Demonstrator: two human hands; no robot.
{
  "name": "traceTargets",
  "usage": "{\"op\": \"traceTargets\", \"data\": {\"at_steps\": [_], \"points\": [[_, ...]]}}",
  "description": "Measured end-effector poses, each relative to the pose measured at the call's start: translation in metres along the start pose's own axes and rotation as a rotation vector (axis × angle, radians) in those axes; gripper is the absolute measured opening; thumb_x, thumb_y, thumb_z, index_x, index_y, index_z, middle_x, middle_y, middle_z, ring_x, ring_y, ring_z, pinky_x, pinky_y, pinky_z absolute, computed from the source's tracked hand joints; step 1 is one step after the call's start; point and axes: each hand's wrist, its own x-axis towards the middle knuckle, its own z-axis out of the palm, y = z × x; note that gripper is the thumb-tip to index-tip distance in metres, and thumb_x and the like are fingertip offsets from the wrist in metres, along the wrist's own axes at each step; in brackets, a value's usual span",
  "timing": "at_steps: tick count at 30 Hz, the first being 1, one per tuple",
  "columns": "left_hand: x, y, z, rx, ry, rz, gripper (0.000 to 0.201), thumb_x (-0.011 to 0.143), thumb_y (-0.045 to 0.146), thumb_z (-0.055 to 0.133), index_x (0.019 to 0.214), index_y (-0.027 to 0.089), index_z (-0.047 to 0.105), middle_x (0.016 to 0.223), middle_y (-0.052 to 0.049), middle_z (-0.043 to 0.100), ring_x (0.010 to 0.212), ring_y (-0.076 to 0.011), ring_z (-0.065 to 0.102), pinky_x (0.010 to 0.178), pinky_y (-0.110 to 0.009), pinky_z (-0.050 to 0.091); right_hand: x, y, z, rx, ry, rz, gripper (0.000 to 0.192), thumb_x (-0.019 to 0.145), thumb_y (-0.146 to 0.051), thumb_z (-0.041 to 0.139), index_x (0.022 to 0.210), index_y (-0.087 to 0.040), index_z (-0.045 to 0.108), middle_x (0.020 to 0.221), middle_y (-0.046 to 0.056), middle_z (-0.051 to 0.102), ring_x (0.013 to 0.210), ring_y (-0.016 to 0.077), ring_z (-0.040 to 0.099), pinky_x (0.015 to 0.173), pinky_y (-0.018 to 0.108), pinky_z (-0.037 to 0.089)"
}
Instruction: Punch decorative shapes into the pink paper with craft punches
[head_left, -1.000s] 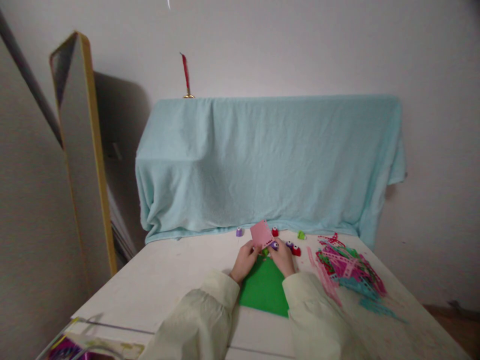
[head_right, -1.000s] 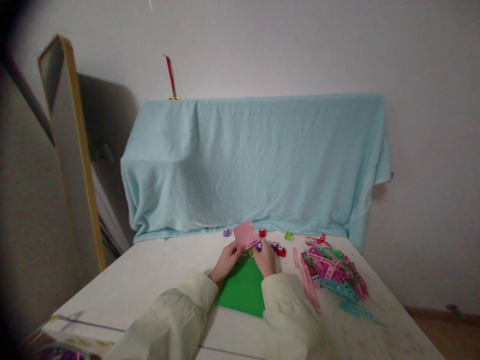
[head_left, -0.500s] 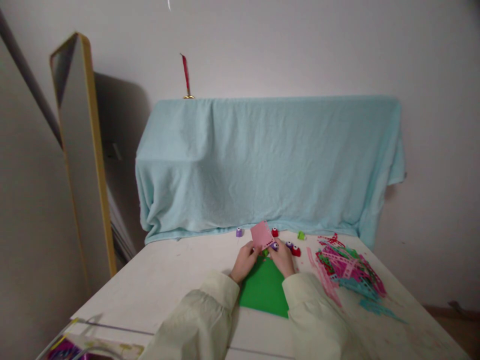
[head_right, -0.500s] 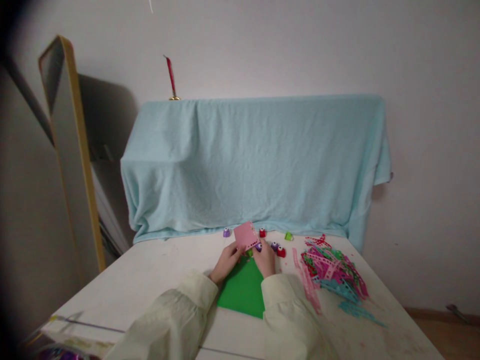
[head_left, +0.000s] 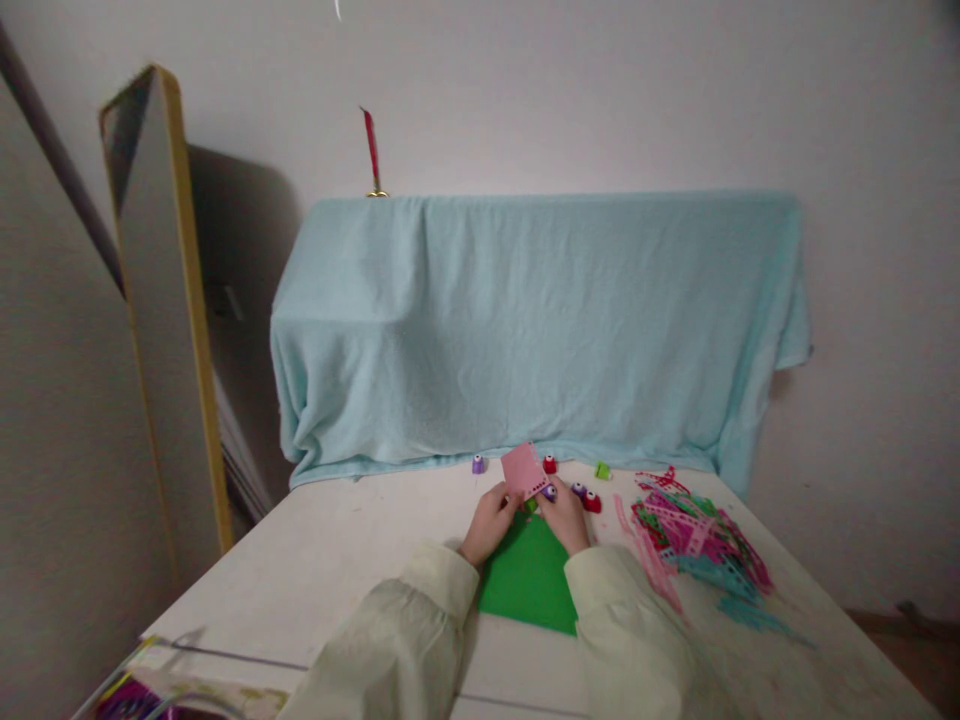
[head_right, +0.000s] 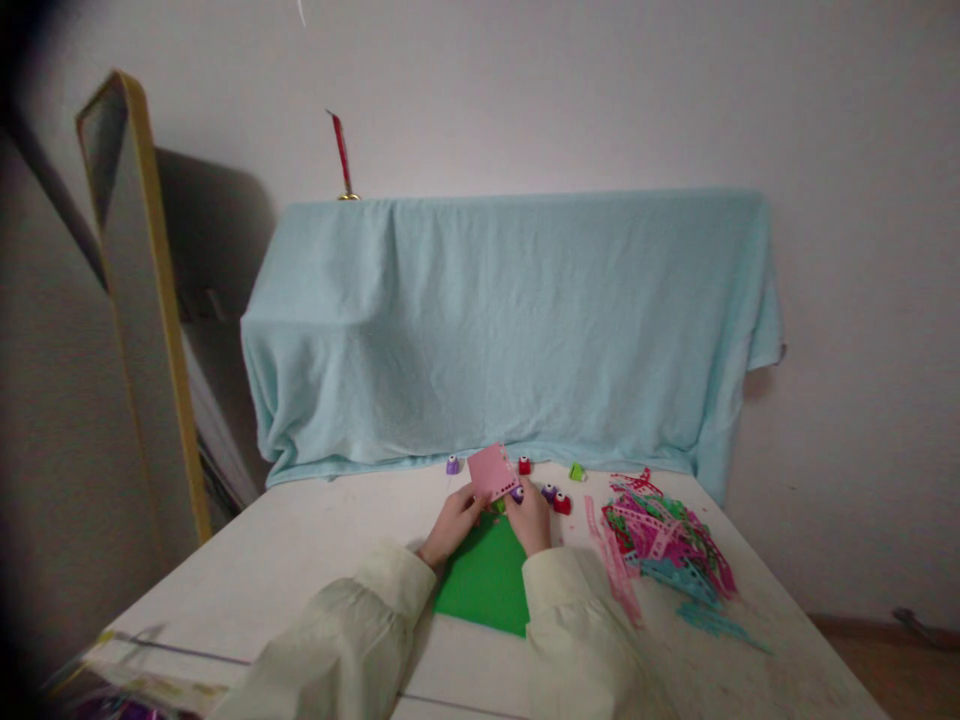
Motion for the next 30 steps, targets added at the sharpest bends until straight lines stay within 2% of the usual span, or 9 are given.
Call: {"op": "traceTargets", "data": {"at_steps": [12, 30], "points": [[-0.0011, 0.0014, 0.0006, 0.031, 0.018, -0.008, 0.041, 0.088, 0.049, 0.039, 0.081, 0.014, 0.059, 0.072, -0.002, 0.060, 0.062, -0.0137, 0.051, 0.059, -0.024, 0.036, 0.0015, 0.0026, 0.0021, -0.008, -0.022, -0.003, 0.023, 0.078, -0.026, 0.052, 0.098, -0.019, 0.061, 0.087, 0.005, 0.067, 0.073, 0.0185, 0.064, 0.062, 0.023, 0.044], [-0.0013, 0.0020, 0.0000, 0.009, 0.003, -0.004, 0.041, 0.088, 0.049, 0.039, 0.083, 0.015, 0.061, 0.077, -0.004, 0.061, 0.065, -0.0150, 0.051, 0.061, -0.024, 0.037, -0.0015, -0.0066, -0.0037, -0.019, -0.006, 0.013, 0.023, 0.076, -0.026, 0.053, 0.095, -0.019, 0.063, 0.082, 0.005, 0.068, 0.071, 0.0191, 0.063, 0.062, 0.024, 0.043]]}}
